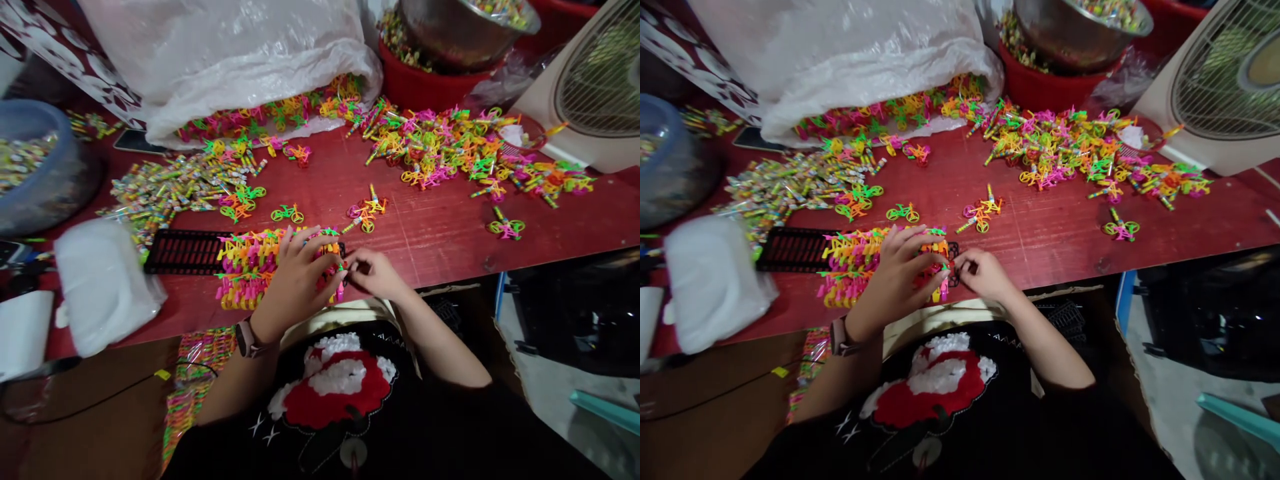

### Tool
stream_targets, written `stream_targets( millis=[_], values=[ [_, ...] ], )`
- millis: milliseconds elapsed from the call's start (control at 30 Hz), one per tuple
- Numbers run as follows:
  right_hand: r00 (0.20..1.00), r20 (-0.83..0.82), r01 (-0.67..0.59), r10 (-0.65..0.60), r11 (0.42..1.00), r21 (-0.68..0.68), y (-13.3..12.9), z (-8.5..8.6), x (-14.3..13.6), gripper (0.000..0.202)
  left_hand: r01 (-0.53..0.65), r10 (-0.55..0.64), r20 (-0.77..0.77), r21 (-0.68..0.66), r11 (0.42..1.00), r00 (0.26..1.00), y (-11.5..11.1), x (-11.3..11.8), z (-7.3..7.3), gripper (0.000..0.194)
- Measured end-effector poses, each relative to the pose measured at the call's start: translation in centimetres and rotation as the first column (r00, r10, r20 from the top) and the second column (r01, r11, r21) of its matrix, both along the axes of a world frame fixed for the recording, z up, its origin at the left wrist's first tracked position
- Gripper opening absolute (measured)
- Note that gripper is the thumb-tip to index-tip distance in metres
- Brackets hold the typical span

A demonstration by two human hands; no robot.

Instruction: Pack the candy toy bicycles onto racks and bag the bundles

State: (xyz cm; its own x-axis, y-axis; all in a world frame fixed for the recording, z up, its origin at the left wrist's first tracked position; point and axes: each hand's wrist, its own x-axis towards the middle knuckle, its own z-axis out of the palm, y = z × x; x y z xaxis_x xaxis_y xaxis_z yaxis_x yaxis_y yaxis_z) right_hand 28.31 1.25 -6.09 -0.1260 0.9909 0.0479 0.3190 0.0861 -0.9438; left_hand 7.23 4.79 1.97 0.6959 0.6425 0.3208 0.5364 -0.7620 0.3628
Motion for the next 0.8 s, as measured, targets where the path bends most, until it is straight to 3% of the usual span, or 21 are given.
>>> stream_targets(
  millis=[67,133,233,500,667,800],
  values=[
    [0.998,0.008,0.061,-0.062,0.996,0.072,1.3,0.1,0.5,0.033,0.015,-0.015,-0.010,-0.013,1.000,1.000,-0.1,-0.3,0.0,0.012],
    [0.999,0.042,0.012,-0.019,0.987,0.159,2.5,0.2,0.4,0.039,0.026,-0.026,-0.015,-0.030,0.999,1.000,-0.1,-0.5,0.1,0.012],
    [0.992,0.112,-0.075,0.055,0.981,0.178,3.5,0.1,-0.3,0.024,0.049,-0.051,-0.016,-0.069,0.996,0.999,-0.1,-0.7,0.3,0.011],
    [0.984,0.159,0.051,-0.082,0.981,0.187,3.2,-0.6,-1.1,0.015,0.094,-0.096,-0.009,-0.111,0.989,0.995,0.2,-0.9,0.8,0.029],
    [0.975,0.190,0.081,-0.110,0.985,0.154,3.3,-0.4,-1.2,0.011,0.095,-0.096,0.000,-0.097,0.991,0.995,0.1,-0.7,0.7,0.011],
    [0.977,0.177,0.091,-0.115,0.987,0.136,3.3,-0.1,-1.4,0.010,0.078,-0.079,-0.004,-0.088,0.993,0.997,0.0,-0.5,0.6,0.007]
  ],
)
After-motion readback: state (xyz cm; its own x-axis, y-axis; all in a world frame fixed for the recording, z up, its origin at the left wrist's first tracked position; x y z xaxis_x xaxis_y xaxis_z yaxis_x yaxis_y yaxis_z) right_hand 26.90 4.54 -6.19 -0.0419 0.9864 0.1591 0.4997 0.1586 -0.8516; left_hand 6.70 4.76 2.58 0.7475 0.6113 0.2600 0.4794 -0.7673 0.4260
